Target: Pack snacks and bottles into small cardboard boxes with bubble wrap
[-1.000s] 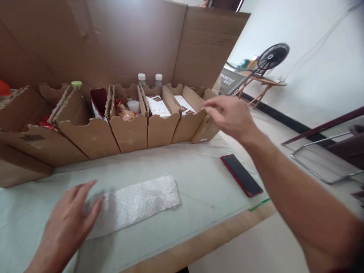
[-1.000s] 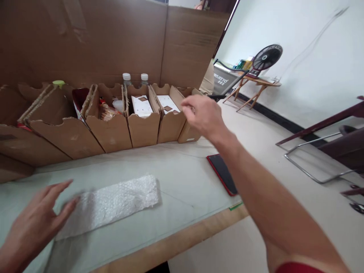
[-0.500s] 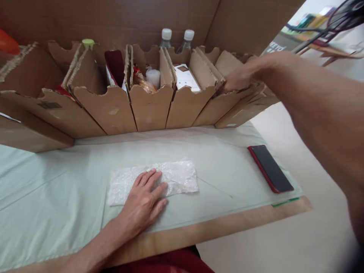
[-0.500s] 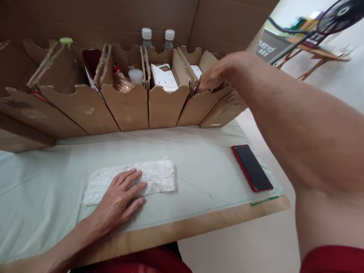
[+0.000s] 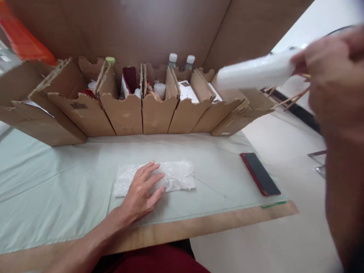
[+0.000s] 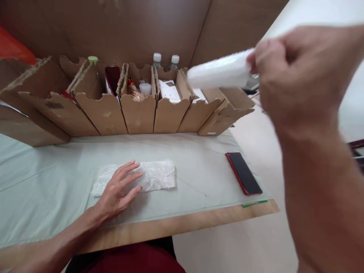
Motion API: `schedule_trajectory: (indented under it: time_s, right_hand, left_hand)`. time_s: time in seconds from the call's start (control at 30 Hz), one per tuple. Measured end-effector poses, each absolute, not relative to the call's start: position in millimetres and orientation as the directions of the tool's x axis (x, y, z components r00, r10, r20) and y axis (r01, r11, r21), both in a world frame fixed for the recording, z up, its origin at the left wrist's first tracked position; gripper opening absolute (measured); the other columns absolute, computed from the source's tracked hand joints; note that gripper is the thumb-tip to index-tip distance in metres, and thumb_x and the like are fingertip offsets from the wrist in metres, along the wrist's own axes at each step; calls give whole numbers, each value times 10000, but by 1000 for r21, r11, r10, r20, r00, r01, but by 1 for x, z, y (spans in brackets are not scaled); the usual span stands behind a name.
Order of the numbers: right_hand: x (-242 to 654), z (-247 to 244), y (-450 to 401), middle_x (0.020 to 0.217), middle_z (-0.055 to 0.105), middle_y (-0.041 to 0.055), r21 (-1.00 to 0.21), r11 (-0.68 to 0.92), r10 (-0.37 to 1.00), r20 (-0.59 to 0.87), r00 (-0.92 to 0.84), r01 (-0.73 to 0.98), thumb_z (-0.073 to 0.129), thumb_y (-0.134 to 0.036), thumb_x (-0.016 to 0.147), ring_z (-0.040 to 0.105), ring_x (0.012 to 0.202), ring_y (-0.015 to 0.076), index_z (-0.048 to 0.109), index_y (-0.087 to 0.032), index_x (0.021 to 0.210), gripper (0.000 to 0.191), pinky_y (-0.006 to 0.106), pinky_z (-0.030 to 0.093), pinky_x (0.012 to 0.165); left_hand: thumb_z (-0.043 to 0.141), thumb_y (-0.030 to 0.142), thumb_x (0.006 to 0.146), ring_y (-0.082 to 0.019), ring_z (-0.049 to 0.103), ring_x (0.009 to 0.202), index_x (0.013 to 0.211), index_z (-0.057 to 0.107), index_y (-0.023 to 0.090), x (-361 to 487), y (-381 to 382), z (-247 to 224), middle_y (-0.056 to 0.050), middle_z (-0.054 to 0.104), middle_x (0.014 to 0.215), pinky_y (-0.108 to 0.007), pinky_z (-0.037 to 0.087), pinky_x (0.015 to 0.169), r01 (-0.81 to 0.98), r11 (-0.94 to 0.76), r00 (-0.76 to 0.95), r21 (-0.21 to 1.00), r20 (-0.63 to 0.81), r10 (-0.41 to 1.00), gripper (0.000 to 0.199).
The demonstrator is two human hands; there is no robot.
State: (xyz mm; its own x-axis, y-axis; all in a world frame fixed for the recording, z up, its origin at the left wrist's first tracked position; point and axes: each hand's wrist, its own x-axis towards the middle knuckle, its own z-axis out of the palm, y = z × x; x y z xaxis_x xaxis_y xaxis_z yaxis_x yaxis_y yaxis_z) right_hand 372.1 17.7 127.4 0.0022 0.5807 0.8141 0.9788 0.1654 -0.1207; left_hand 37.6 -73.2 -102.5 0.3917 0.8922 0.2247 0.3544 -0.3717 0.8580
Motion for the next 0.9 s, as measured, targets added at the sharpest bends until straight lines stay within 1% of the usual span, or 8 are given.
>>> schedule_trajectory:
  time_s: [0.1,0.17,0.27,0.33,0.43,0.6,0.8,0.9]
  right_hand:
    - [328,87,-46,1001,785,81,7,344,482,857,-183,939,588,-242,1012,738,993,233,780,-173,1015,204,378,532,882]
    - [297,45,-72,1079,781,92,105,547,445,804,-395,830,630,-119,960,739,978,245,724,-205,1094,185,433,527,903]
    - [259,-15,-99,1116,780,83,121,704,447,691,-569,700,612,-87,937,731,1017,254,676,-205,1168,268,457,475,928]
    - [245,-44,-112,1147,776,56,68,788,440,634,-637,612,595,-93,933,711,1107,254,671,-217,1179,286,456,441,988]
    - [239,-62,-124,1203,749,69,-174,810,528,632,-567,561,611,-105,930,693,1138,259,660,-227,1204,304,455,452,1003]
    - [235,-51,-120,1270,689,66,-726,484,875,422,-239,488,646,-227,973,694,1043,222,624,-285,1302,335,377,547,875]
    - [216,-54,-109,1091,741,27,-871,330,942,278,-190,363,707,-245,887,682,1068,236,646,-249,912,66,398,501,980]
    - [220,-63,-112,1163,724,40,-930,254,967,241,-78,264,707,-225,882,665,1116,229,589,-243,867,120,378,505,968]
  left_hand:
    - [721,470,903,-379,560,1350,1254,716,288,39,-78,-85,-134,657,1398,-600,415,1131,-75,40,346,996,-12,938,396]
    - [754,582,850,-390,579,1332,1342,651,296,43,-84,-74,-139,665,1386,-584,479,1069,-414,294,437,862,-95,894,579]
    - [803,623,784,-383,598,1308,1244,677,242,48,-89,-65,-140,697,1323,-524,517,1029,-665,414,449,621,-110,887,610]
    - [854,557,755,-347,639,1247,1140,702,212,47,-89,-63,-120,730,1242,-460,529,1007,-705,417,367,573,-209,907,539]
    - [925,385,680,-314,674,1190,1159,704,214,41,-90,-65,-86,760,1167,-431,530,1003,-722,393,253,570,-311,916,555]
    - [879,366,698,-347,636,1244,1162,744,181,39,-99,-67,-111,745,1234,-470,512,1031,-706,389,337,592,-204,919,518]
    - [904,420,707,-299,677,1126,1209,730,176,39,-106,-78,-105,767,1132,-400,484,998,-537,289,327,792,-120,937,584]
    - [906,431,710,-260,690,1037,1115,742,175,31,-107,-85,-89,769,1079,-369,509,936,-488,276,330,828,-117,937,507]
